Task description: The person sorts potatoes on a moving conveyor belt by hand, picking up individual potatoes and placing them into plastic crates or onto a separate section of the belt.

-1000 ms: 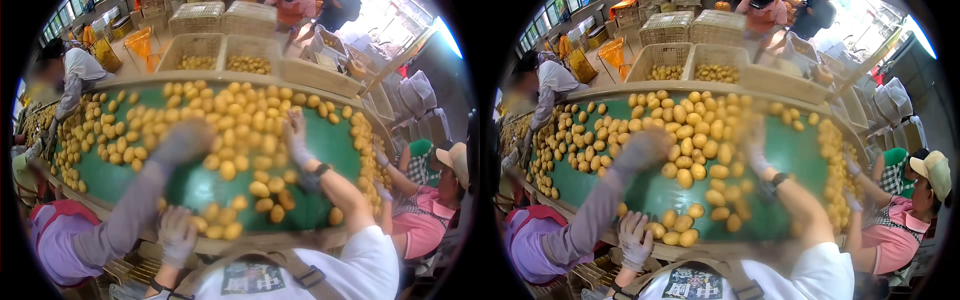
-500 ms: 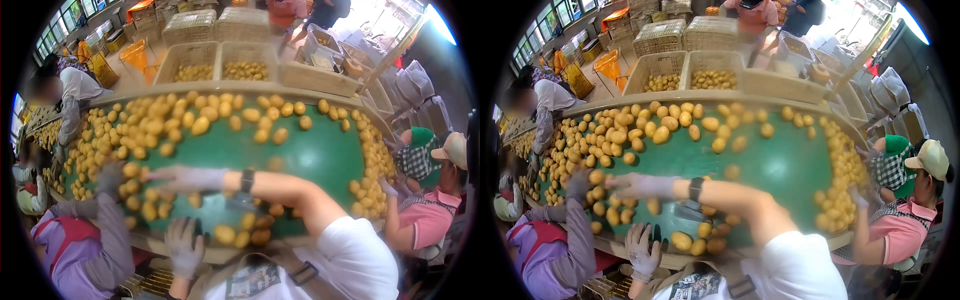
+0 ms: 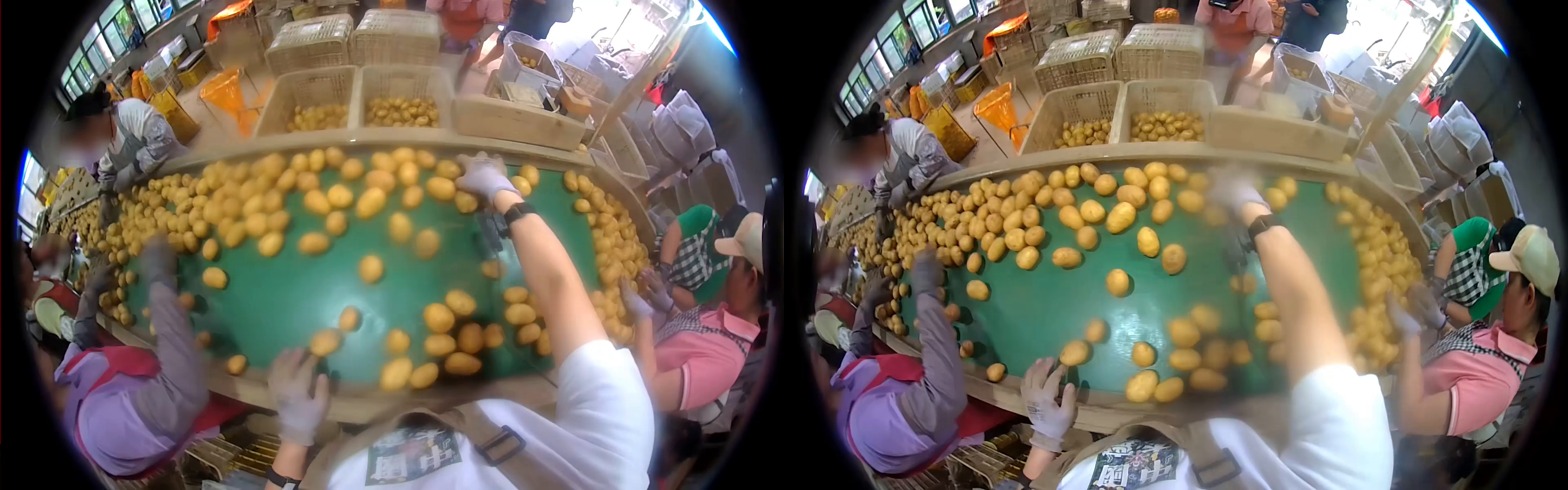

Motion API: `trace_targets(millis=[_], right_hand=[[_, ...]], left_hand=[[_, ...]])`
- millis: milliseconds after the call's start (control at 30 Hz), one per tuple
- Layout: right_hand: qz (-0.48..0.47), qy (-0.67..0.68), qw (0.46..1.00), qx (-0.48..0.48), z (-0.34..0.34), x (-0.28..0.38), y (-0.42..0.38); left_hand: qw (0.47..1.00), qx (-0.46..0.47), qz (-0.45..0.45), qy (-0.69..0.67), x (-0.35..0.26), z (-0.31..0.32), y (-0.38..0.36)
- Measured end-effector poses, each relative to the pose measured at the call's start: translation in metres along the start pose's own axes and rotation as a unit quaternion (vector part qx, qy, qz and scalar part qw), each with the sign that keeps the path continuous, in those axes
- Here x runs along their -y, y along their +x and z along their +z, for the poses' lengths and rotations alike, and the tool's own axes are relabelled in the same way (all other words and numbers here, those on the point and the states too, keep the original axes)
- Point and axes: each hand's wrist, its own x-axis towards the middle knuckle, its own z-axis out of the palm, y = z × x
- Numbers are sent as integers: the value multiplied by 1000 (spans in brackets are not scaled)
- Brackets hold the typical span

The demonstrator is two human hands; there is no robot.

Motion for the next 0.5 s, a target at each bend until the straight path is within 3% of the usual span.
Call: trace_targets(millis=[100, 133, 167, 200, 267, 333, 433, 467, 500], right_hand=[[-52, 20, 998, -36, 39, -27, -2], [-45, 6, 999, 2, 30, -21, -23], [-68, 78, 994, -21, 38, -34, -46], [-103, 257, 961, -17, 31, -43, -75], [-124, 274, 920, -251, 19, -59, -118], [-117, 311, 837, -435, -5, -89, -151], [-11, 322, 695, -643, -44, -190, -183], [46, 297, 667, -682, -56, -232, -180], [109, 276, 676, -674, -60, -273, -169]], left_hand=[[1000, -15, 2, -12, 1, -1, -5], [1000, -4, 0, -8, 0, -2, -4], [1000, -8, 6, -6, 1, 0, -5], [1000, -11, 12, -7, 2, 5, -8], [999, -21, 39, 0, 5, 14, -10], [997, -40, 70, 19, 8, 19, -11], [996, -14, 83, 30, 11, 19, -7], [996, -13, 80, 31, 12, 20, -11], [997, -8, 78, 21, 9, 18, -11]])
